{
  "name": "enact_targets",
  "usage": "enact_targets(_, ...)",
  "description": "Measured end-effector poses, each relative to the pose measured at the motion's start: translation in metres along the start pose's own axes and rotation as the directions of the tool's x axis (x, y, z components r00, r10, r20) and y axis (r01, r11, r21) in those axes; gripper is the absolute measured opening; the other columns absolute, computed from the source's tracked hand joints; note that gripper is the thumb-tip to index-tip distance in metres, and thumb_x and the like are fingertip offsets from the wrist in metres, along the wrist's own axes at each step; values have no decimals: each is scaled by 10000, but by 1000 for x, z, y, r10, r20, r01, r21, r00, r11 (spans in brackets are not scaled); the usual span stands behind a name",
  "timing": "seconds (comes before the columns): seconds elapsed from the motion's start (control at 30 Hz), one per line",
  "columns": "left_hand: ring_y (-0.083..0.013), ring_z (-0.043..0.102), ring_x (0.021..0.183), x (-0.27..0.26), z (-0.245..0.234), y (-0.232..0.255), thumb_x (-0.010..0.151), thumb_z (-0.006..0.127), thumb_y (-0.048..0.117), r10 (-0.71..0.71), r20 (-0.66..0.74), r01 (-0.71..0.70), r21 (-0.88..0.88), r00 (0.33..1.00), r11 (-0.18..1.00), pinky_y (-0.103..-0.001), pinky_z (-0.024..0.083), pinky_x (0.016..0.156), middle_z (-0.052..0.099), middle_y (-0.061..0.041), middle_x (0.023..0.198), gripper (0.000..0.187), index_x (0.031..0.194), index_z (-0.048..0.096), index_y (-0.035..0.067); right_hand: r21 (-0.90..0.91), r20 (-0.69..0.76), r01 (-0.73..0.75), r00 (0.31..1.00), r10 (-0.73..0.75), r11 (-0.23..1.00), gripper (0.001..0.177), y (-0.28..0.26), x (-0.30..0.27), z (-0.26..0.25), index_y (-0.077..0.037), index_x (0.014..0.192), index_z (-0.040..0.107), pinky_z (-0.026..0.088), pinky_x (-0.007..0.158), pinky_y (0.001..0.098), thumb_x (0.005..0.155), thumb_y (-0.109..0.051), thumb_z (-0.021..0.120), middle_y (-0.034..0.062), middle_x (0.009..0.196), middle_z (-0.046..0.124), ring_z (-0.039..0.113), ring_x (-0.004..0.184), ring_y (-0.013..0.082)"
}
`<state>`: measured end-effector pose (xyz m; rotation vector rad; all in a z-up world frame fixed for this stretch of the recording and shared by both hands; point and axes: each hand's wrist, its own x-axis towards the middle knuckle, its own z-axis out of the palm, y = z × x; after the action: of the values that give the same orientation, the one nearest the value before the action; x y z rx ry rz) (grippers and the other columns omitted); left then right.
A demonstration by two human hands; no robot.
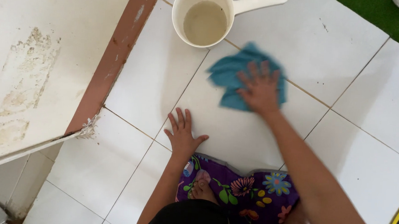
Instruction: The person is cleaning the floor by dipping a cloth into a bucket of water, wringing it out, and wiping the tiles while kneeling on a mat.
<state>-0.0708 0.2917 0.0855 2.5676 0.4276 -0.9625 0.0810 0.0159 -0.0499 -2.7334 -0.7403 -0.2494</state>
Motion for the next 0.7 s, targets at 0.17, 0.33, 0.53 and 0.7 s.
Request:
enact_targets(0.17,-453,-138,1567,0,-4,3,823,748,633,-8,-10,8,-20,1000,1000,-799,111,1137,-112,-119,1745,1211,1680,21,182,-192,-118,-355,934,338,915,609,109,-24,-42,-189,1569,596,219,945,880,1071,-541,596,268,1633,383,229,1409,616)
enact_targets(0.33,-469,-141,1562,-2,-3,2,820,760,610,6,-19,-6,-40,1000,999,-814,92,1122,-97,-137,1744,1205,1680,45,162,-241,-55,-636,763,644,733,655,57,-21,-23,-109,1684,323,155,997,911,1150,-437,513,335,1639,79,22,1414,653)
enact_targets(0.53,-465,-145,1558,0,3,0,814,770,623,6,-29,-7,-49,1000,999,-818,90,1120,-95,-141,1742,1219,1679,39,171,42,146,-70,987,64,997,668,-141,-31,6,-264,1585,419,110,1067,842,1023,-624,391,187,1688,283,158,1518,570)
enact_targets(0.7,-459,-129,1563,0,4,-4,820,763,621,15,-24,-17,-52,1000,998,-812,108,1126,-91,-120,1745,1208,1680,38,179,122,87,173,979,-184,977,586,-103,-17,10,-427,1526,464,206,1113,750,1002,-674,372,25,1680,344,250,1542,418)
